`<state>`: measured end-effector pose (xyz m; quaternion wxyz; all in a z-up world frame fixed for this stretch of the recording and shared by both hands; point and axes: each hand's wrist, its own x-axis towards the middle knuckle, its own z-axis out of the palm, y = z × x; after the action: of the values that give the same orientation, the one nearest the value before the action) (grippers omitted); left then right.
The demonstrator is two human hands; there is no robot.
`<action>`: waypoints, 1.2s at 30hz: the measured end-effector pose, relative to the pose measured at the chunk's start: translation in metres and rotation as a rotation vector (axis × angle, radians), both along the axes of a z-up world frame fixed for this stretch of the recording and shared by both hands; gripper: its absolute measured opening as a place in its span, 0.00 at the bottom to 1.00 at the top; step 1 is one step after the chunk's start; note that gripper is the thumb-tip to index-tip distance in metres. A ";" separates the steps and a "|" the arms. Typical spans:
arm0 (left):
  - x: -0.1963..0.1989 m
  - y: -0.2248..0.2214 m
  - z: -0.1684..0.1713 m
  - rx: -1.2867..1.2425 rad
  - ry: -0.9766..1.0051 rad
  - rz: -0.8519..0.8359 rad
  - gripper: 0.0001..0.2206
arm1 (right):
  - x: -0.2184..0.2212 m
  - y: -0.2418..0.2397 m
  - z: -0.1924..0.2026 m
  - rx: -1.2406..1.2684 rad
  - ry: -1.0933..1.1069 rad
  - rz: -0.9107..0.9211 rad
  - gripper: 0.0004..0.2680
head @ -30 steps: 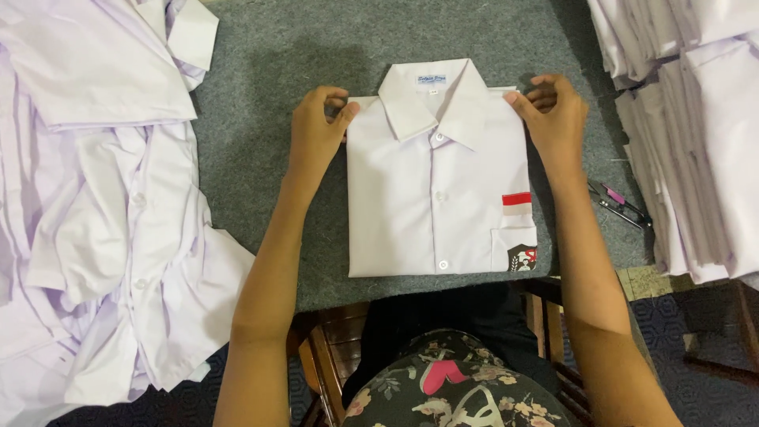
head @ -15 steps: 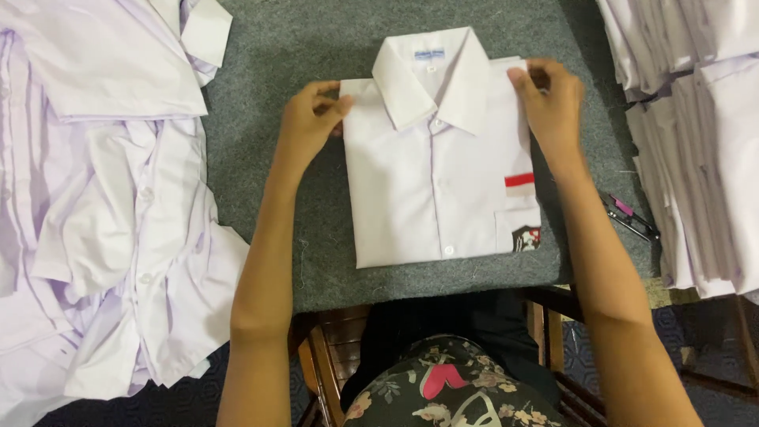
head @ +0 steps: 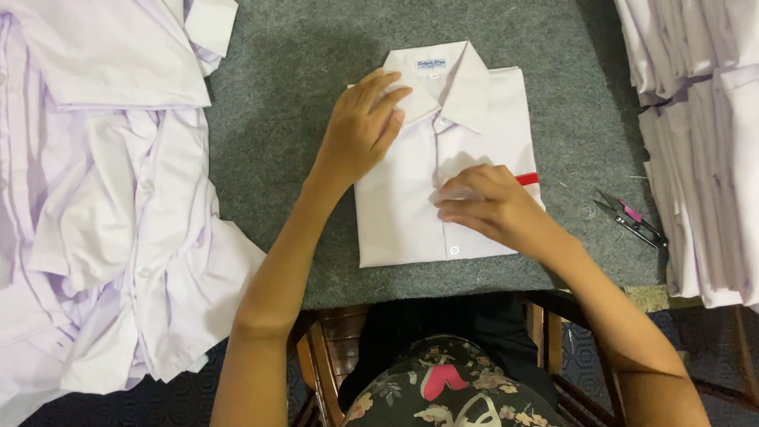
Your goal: Folding white shirts and trimming loose threads using a small hand-held cutter
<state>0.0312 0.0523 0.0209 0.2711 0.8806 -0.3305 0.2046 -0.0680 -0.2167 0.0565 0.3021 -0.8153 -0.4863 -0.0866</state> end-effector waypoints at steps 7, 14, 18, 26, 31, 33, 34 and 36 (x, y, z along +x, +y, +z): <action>-0.001 0.002 0.000 0.001 0.047 0.033 0.16 | 0.001 0.015 -0.016 -0.170 -0.209 -0.148 0.02; 0.002 0.007 -0.003 -0.001 0.067 0.067 0.16 | -0.006 0.016 -0.009 -0.122 -0.021 -0.022 0.03; 0.003 0.009 -0.001 0.005 0.074 0.101 0.16 | -0.021 0.009 0.020 0.140 0.348 0.264 0.18; 0.005 0.009 -0.005 0.019 0.064 0.090 0.16 | -0.042 -0.021 -0.010 -0.064 0.164 -0.025 0.12; 0.004 0.009 -0.005 0.023 0.082 0.090 0.16 | -0.046 -0.032 -0.019 -0.079 0.152 -0.006 0.11; 0.003 0.010 -0.004 0.017 0.098 0.086 0.16 | -0.049 -0.033 -0.014 0.025 0.252 -0.039 0.09; 0.003 0.009 -0.004 0.017 0.099 0.085 0.16 | -0.051 -0.033 -0.014 0.026 0.253 -0.040 0.09; 0.003 0.009 -0.005 0.025 0.067 0.095 0.15 | -0.053 -0.033 -0.014 0.026 0.178 -0.016 0.07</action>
<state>0.0344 0.0617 0.0164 0.2611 0.9049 -0.2816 0.1834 -0.1212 -0.2495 0.0424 0.3541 -0.8197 -0.4497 -0.0225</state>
